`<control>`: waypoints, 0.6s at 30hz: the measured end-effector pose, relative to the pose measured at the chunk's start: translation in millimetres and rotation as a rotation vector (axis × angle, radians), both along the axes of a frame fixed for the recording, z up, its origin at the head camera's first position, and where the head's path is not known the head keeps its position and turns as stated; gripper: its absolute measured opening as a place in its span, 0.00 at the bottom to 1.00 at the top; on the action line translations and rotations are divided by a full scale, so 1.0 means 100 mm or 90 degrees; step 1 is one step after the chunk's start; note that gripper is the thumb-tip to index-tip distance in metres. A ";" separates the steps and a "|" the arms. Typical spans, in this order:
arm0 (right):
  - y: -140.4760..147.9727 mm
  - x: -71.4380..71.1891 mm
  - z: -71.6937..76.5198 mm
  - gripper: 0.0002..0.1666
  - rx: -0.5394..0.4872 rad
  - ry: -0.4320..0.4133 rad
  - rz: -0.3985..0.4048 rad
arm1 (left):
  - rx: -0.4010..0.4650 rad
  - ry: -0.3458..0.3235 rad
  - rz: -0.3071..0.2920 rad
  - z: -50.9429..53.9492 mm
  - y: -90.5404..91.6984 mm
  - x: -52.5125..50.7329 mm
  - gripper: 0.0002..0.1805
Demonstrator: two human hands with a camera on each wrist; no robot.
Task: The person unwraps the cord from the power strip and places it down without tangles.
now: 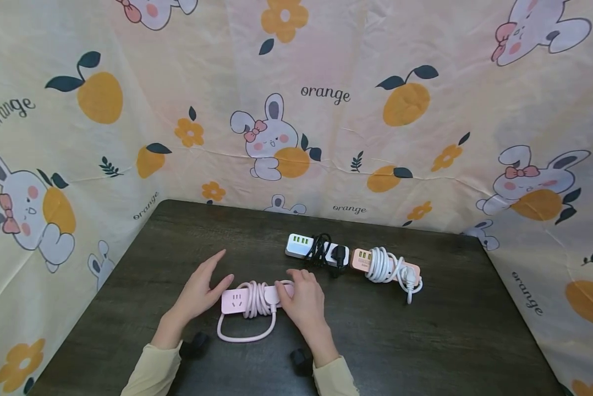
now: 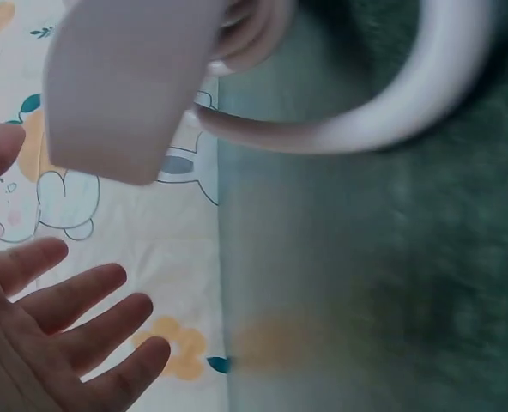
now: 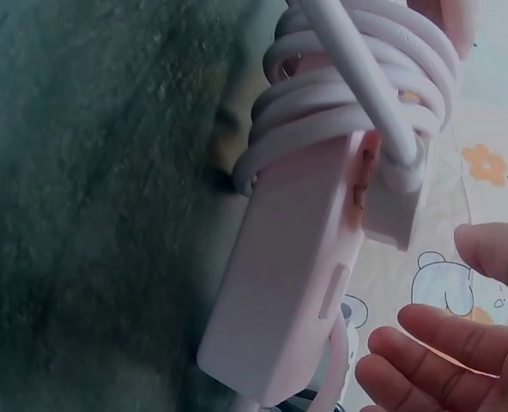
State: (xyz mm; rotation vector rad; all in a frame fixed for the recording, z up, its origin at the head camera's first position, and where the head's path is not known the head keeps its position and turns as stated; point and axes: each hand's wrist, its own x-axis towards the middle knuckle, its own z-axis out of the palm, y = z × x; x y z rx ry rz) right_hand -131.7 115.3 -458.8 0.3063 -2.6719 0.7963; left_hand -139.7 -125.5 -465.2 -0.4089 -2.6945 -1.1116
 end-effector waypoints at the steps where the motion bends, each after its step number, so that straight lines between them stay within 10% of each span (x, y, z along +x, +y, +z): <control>1: -0.01 0.01 0.00 0.17 -0.002 -0.008 0.003 | 0.012 -0.006 -0.002 -0.02 -0.01 0.01 0.34; 18: -0.08 0.07 0.00 0.16 -0.013 -0.078 0.076 | 0.129 -0.036 -0.120 -0.22 -0.07 0.16 0.27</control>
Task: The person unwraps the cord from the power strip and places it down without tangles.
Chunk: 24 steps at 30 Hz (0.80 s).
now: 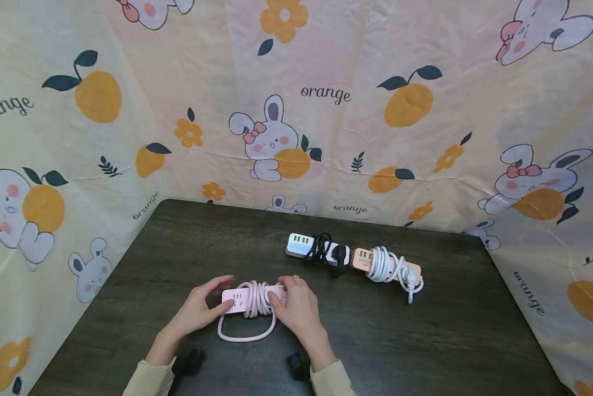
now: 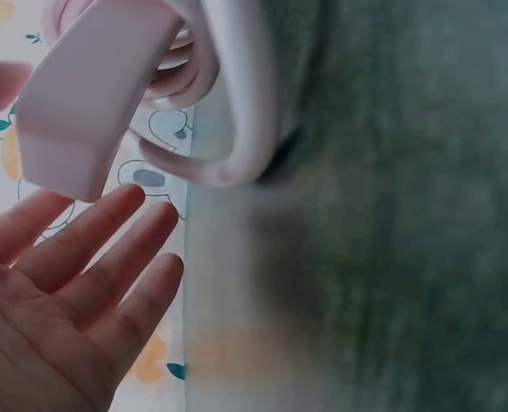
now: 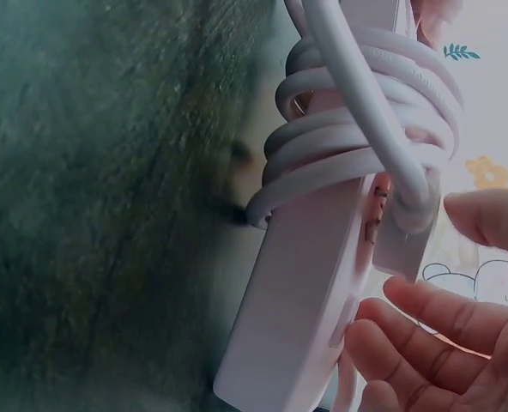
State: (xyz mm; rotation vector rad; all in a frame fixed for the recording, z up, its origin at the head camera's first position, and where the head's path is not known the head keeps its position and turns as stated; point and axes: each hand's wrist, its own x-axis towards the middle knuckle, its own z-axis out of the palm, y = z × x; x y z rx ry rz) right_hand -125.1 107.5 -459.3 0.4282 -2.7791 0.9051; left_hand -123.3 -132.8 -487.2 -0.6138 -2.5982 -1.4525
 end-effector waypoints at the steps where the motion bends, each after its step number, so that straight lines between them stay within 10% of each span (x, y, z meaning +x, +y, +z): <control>1: 0.00 0.00 0.00 0.16 0.002 -0.002 0.002 | -0.002 -0.001 -0.009 -0.01 0.01 0.01 0.27; 24: -0.01 0.03 0.02 0.20 0.030 0.001 0.047 | 0.006 0.082 -0.019 -0.06 0.12 0.03 0.29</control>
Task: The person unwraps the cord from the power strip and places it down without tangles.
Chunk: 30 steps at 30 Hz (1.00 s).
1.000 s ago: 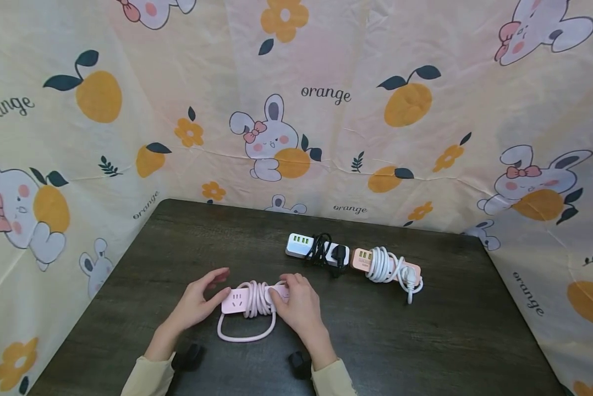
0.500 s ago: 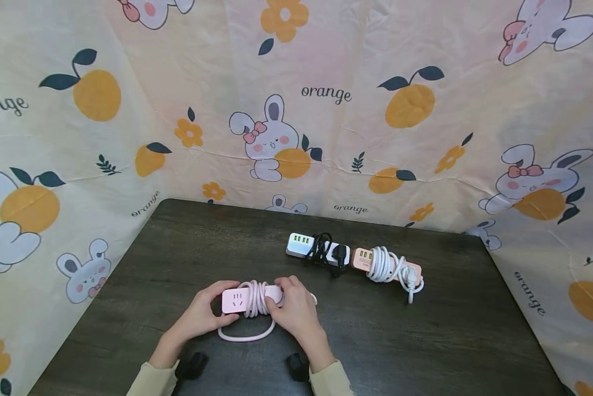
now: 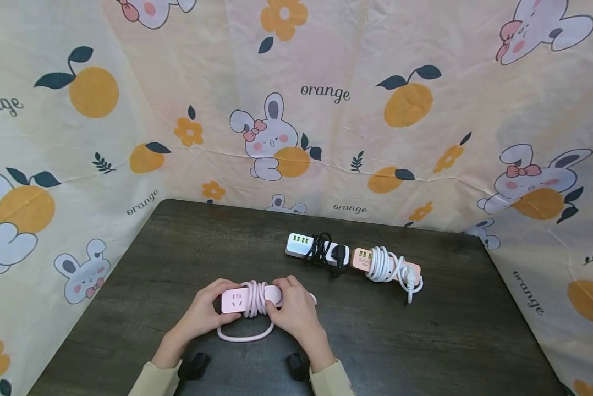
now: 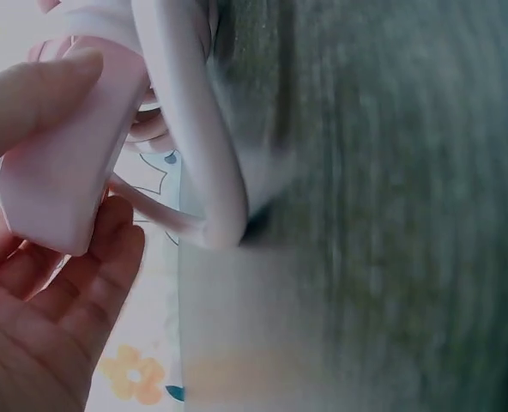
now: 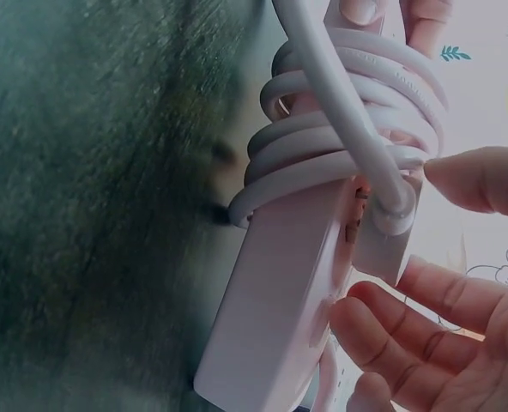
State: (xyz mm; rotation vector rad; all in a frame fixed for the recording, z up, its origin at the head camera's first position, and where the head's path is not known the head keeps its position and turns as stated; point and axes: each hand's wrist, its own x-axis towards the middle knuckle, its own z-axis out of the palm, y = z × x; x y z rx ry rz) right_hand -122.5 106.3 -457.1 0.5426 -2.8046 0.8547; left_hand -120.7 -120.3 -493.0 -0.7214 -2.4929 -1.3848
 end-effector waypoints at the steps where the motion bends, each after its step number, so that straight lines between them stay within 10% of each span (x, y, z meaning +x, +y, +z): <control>1: 0.00 0.00 0.00 0.20 -0.003 0.002 0.000 | 0.004 0.006 0.001 0.00 0.00 0.00 0.29; 15: 0.06 -0.04 0.03 0.19 -0.075 0.044 -0.002 | 0.128 -0.029 -0.016 -0.05 0.00 -0.07 0.25; 30: 0.11 -0.01 0.38 0.22 -0.092 0.089 -0.002 | 0.214 -0.065 -0.059 0.37 0.08 0.00 0.23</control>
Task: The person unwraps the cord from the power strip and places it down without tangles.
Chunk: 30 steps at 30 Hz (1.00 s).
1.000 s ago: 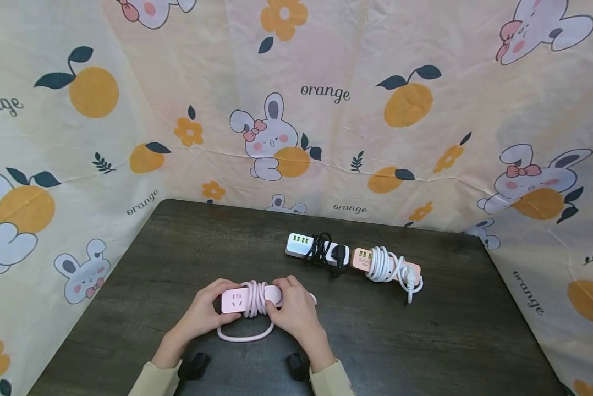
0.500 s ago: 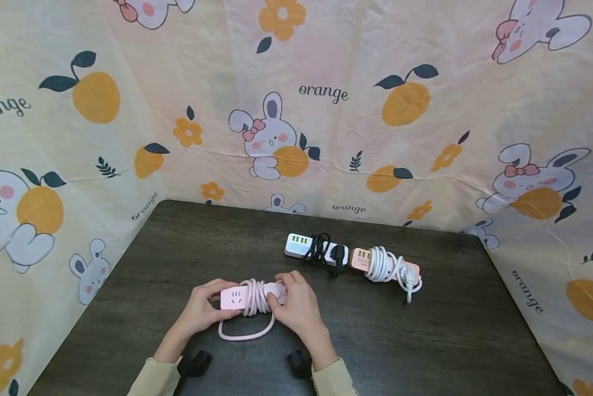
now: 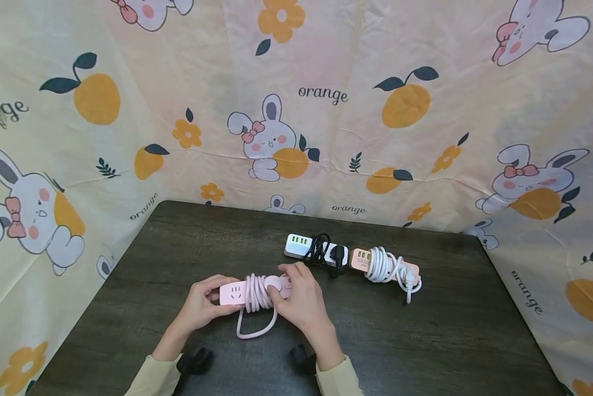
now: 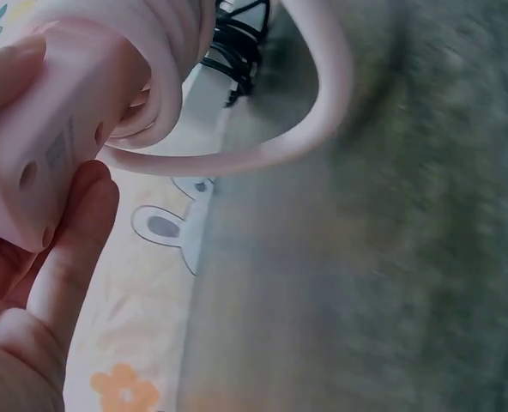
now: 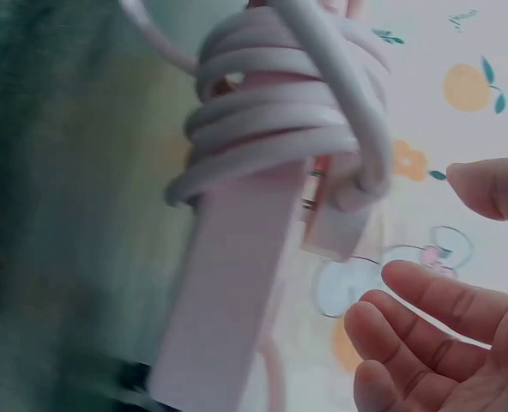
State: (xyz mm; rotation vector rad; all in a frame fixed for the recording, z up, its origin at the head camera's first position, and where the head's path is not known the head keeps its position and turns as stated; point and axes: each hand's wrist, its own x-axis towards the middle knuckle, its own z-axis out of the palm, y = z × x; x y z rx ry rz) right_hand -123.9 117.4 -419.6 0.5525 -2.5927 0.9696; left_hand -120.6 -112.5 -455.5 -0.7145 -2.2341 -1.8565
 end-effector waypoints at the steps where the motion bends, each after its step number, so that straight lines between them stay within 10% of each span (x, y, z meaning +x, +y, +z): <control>1: 0.01 0.00 0.04 0.22 -0.003 0.010 0.002 | 0.002 0.002 -0.001 -0.01 0.00 -0.01 0.23; 9: 0.05 0.01 0.31 0.22 -0.007 0.025 0.004 | 0.008 -0.006 0.007 -0.07 0.00 -0.12 0.24; 30: 0.07 -0.04 0.73 0.21 0.005 0.074 -0.037 | 0.076 0.067 -0.026 0.39 0.15 -0.33 0.24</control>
